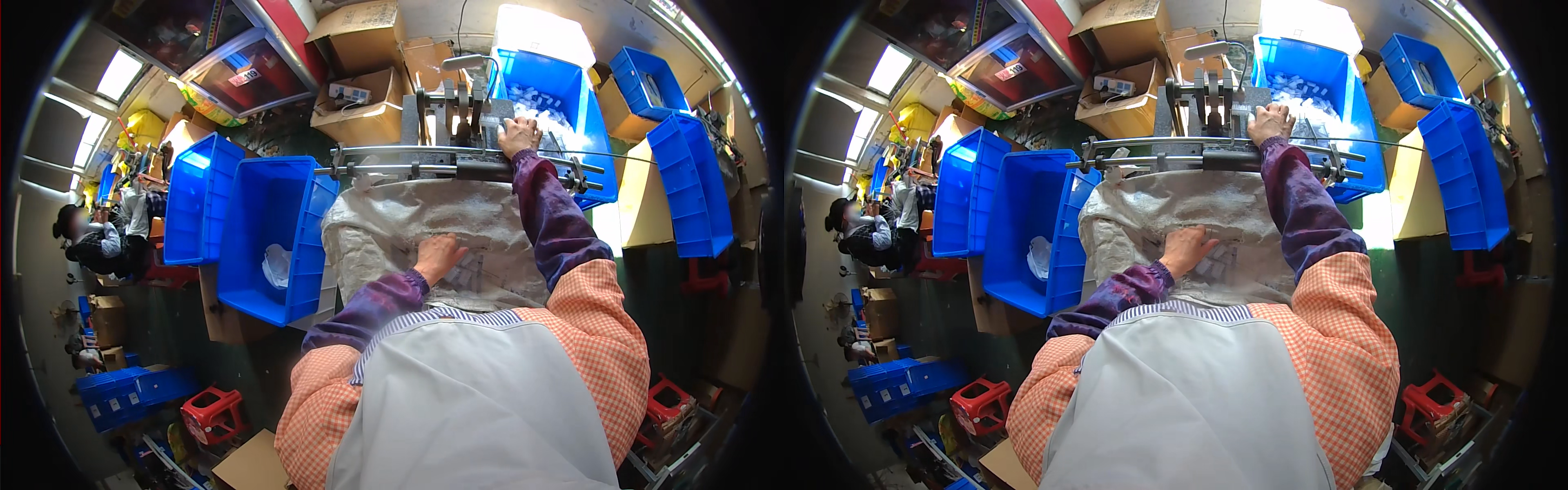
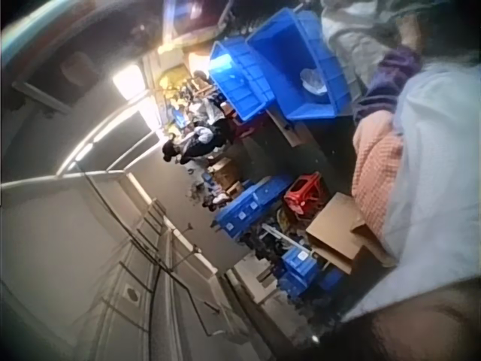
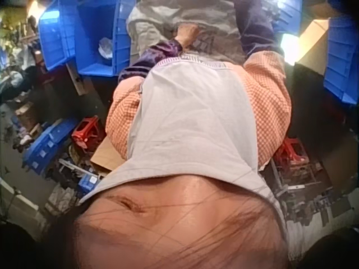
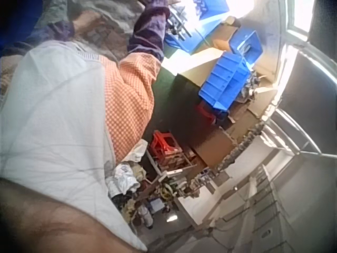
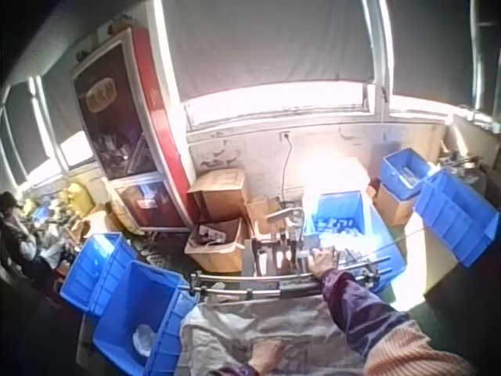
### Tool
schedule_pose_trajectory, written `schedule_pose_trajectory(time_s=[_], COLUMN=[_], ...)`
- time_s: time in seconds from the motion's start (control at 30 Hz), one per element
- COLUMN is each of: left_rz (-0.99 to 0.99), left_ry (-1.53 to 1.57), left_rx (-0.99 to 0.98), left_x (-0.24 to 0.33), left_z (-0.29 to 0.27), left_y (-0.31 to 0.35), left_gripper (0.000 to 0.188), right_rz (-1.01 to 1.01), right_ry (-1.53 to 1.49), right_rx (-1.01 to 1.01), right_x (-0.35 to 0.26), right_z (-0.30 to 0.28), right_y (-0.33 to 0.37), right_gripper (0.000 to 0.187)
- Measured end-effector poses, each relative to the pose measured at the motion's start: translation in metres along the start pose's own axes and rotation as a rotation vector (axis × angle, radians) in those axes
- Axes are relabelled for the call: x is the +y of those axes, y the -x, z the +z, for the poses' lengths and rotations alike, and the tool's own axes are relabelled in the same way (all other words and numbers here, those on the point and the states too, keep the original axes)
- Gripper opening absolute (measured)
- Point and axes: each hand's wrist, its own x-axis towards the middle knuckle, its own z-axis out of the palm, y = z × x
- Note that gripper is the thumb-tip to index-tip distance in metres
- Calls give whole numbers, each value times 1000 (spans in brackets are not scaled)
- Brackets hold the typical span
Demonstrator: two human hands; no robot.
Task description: The person repeatedly picks up small white cylindrical objects from a cloth and places them into a metal fixture on a workbench. The processed items are then dropped into a blue bin. The person continues this repetitive cycle throughout the clip.
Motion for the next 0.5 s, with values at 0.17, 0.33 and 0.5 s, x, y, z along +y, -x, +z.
schedule_pose_trajectory(time_s=[0.17,0.33,0.5], left_rz=[0,-42,-87], left_ry=[64,195,315], left_rx=[32,58,132], left_x=[5,9,6], left_z=[15,4,-17], left_y=[-11,-8,-10], left_gripper=[22,18,18], right_rz=[-31,-72,-94], right_ry=[-39,-49,-33], right_rx=[84,96,100], right_x=[-4,-38,-60], right_z=[10,22,19], right_y=[4,5,8], right_gripper=[31,28,28])
